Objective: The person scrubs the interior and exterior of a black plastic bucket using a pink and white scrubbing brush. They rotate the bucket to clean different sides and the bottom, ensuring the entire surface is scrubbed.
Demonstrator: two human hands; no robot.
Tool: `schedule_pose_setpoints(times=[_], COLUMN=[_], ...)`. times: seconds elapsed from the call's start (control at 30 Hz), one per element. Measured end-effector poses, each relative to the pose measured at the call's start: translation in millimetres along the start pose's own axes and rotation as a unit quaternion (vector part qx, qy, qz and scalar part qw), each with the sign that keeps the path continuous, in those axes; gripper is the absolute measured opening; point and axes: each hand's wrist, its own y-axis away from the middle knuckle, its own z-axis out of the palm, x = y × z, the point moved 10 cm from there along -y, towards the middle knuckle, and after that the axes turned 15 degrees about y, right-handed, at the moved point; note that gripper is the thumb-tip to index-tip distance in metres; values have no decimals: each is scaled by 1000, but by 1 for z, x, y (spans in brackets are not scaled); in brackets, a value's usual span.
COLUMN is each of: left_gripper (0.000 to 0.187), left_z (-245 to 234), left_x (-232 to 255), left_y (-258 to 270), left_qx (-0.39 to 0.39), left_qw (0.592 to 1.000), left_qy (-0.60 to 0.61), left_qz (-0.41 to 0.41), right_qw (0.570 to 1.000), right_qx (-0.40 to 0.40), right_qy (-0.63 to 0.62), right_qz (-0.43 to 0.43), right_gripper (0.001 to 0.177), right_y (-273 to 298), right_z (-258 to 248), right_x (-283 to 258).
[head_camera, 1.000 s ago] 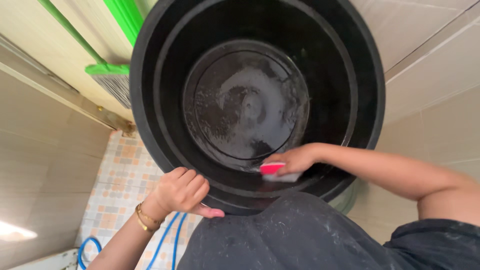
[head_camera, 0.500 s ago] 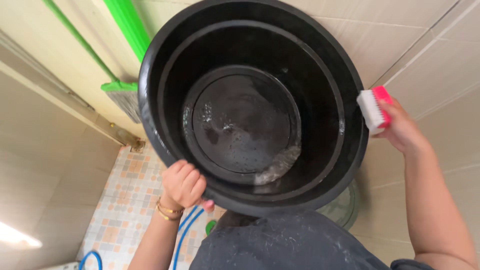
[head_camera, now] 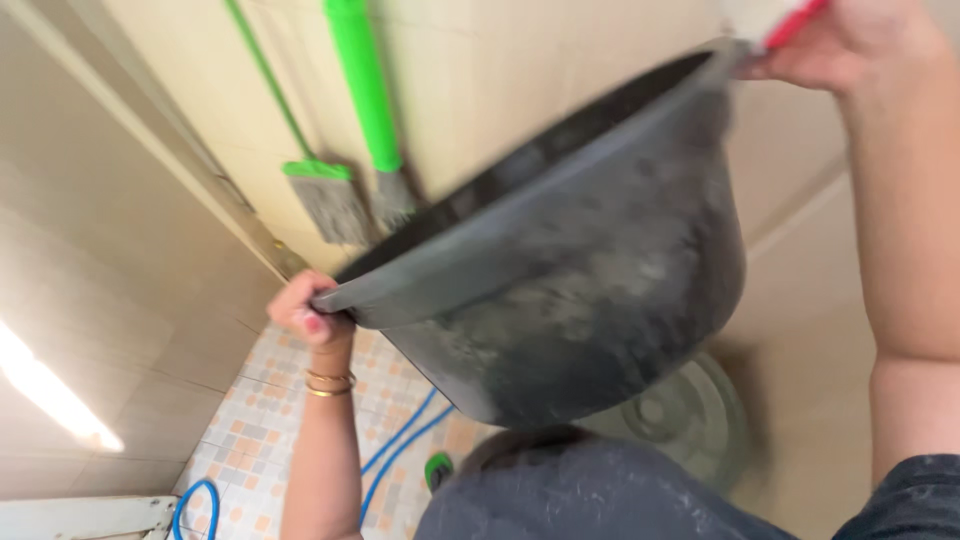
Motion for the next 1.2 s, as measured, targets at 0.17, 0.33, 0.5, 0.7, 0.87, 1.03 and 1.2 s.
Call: schedule_pose_setpoints(times=[0.17, 0.33, 0.5, 0.7, 0.87, 1.03, 1.2], left_gripper=[79, 46, 33, 48, 49, 56, 50], left_z=[-47, -12, -89, -197, -215, -219, -212], left_x=[-39, 18, -38, -51, -45, -44, -13], left_y=[41, 36, 83, 169, 219, 239, 196], left_qx=[-24, -34, 28, 199, 296, 360, 308], left_qw=[989, 959, 938, 896, 890, 879, 894], left_qy=[-120, -255, -237, -305, -239, -199, -208], left_qz=[-88, -122, -250, -255, -250, -242, -248], right_qw=[990, 974, 971, 979, 977, 969, 974], right_qx=[-63, -93, -161, -181, -209, -233, -210], right_qy=[35, -57, -30, 70, 16, -28, -36], right_qz=[120, 198, 177, 67, -25, -79, -74], right_gripper=[57, 53, 62, 64, 71, 72, 74], right_y=[-117, -153, -160, -156, -134, -112, -119], right_z=[123, 269, 421, 569, 669, 703, 658], right_x=[-20, -4, 29, 12, 2, -9, -27])
